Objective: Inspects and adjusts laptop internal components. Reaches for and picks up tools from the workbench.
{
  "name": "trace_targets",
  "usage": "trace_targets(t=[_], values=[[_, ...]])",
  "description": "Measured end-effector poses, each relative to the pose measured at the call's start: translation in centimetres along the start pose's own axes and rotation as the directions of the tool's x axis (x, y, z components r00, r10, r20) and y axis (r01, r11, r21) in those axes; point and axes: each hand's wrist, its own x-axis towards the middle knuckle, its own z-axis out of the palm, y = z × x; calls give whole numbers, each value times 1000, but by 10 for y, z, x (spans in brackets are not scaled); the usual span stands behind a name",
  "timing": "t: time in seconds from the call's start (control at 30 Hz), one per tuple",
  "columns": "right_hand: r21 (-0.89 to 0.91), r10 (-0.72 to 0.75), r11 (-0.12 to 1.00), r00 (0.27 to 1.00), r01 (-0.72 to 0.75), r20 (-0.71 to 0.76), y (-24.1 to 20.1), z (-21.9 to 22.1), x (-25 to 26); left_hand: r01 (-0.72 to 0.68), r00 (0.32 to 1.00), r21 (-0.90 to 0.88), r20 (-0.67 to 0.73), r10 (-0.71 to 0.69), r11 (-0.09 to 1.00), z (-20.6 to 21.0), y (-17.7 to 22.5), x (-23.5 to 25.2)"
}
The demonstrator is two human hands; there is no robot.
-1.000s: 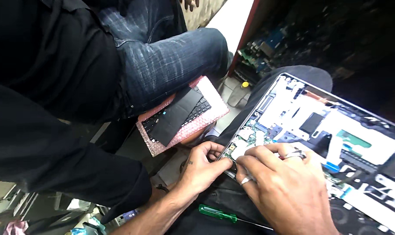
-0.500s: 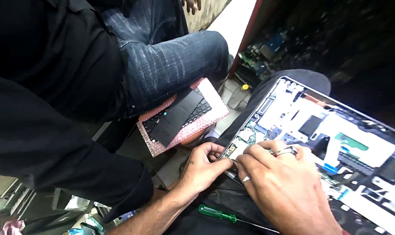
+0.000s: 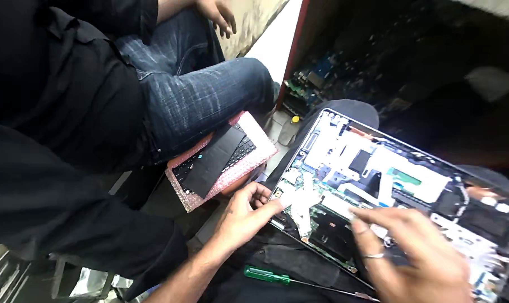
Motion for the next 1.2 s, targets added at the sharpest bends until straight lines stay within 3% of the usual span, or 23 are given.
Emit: trace_targets(t=[0.27, 0.53, 0.77, 0.97, 1.07, 1.2], values=[[-189, -137, 973, 990, 131, -20, -17, 56, -17, -71, 996, 130, -34, 76, 989, 0, -5, 1], [-243, -175, 955, 984, 173, 12, -14, 61, -18, -14, 1000, 17, -25, 15, 1000, 2, -2, 2], [-185, -126, 975, 992, 119, -29, -15, 61, -19, -113, 991, 118, -53, 120, 987, 5, -2, -2], [-274, -175, 945, 984, 180, 42, -12, 52, -24, -123, 986, 229, -79, 145, 966, 15, -1, 2], [-212, -173, 962, 985, 175, 26, -8, 47, -25, -96, 991, 172, -72, 110, 980, 18, 2, 5], [-21, -60, 998, 983, 57, -175, -6, 25, -25, -138, 985, 264, -65, 160, 955, 18, 2, 13]])
